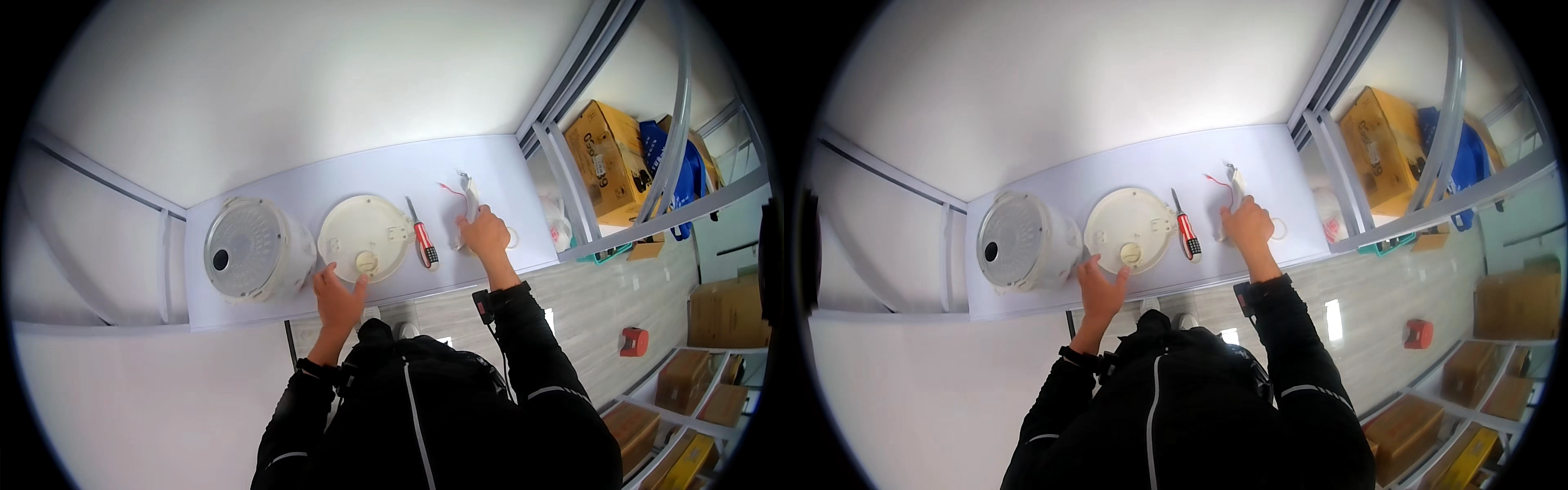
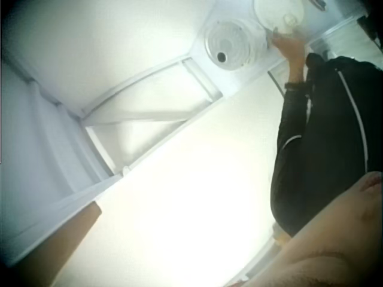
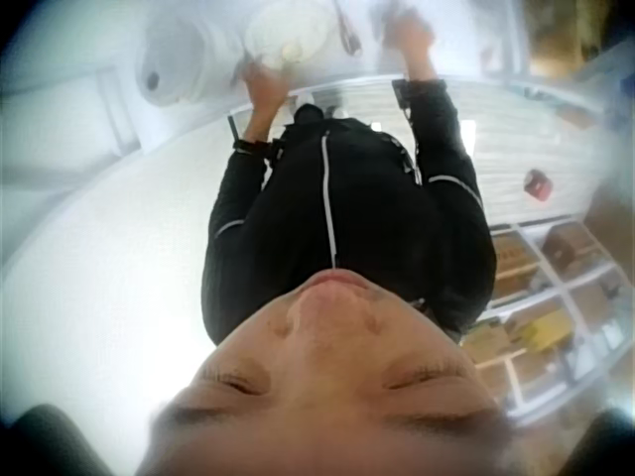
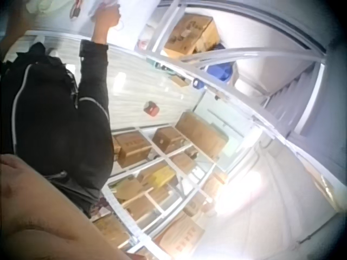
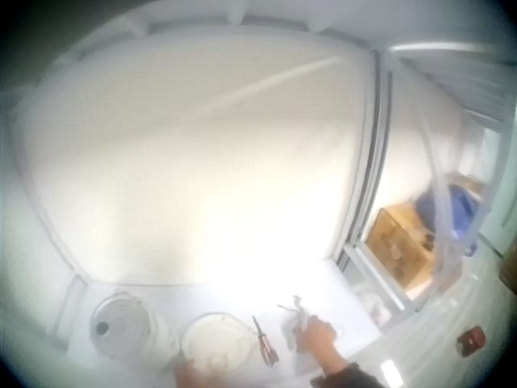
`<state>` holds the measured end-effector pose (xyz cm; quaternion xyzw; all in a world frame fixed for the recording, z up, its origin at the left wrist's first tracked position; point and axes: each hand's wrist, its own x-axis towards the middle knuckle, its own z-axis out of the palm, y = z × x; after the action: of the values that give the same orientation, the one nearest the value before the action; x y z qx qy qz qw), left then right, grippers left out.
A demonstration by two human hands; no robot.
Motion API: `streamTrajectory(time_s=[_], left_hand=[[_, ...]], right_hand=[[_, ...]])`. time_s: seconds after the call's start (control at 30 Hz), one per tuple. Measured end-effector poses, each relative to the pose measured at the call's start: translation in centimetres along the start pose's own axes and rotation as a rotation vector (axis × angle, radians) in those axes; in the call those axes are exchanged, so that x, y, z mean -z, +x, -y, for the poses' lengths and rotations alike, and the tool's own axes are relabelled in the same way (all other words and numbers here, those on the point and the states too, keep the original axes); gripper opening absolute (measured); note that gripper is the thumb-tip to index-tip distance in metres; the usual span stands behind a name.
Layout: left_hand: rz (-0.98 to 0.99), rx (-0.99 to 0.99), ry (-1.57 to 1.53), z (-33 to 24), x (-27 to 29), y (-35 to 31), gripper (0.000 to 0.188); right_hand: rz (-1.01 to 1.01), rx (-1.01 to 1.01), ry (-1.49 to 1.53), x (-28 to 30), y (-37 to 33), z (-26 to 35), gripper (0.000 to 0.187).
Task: The person uses a screwdriver to remove screws from a circular white plastic light fixture cover and then from the fixture base. They manipulate the fixture parts and wires on a white shelf in a storage area.
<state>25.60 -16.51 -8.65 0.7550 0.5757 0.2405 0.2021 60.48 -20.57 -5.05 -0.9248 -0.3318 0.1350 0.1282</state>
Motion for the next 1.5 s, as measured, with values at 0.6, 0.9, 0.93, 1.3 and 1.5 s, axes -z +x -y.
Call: streamTrajectory(time_s=[0.6, 0.9, 0.93, 1.3, 1.5], left_hand=[[0.370, 0.482, -0.208, 0.9, -2.0, 3.8, 0.076], [0.298, 0.423, -0.247, 1.0, -2.5, 4.1, 0.072], [0.315, 0.407, -0.220, 0.6, -2.0, 4.2, 0.076], [0.290, 0.112, -0.240, -5.2, 5.2, 5.6, 0.071], [0.369, 0.006, -0.225, -7.1, 7.8, 6.2, 0.069]], right_hand=[[0.132, 0.075, 0.776, -0.4, 0.3, -1.6, 0.051], [0.427, 0.109, 0.911, 3.1, -3.1, -2.8, 0.050], [0.470, 0.108, 0.905, 3.7, -3.4, -2.6, 0.052], [0.662, -0.043, 1.201, 5.4, -4.0, -4.2, 0.066], [0.852, -0.175, 1.398, 4.1, -5.2, -3.9, 0.068]])
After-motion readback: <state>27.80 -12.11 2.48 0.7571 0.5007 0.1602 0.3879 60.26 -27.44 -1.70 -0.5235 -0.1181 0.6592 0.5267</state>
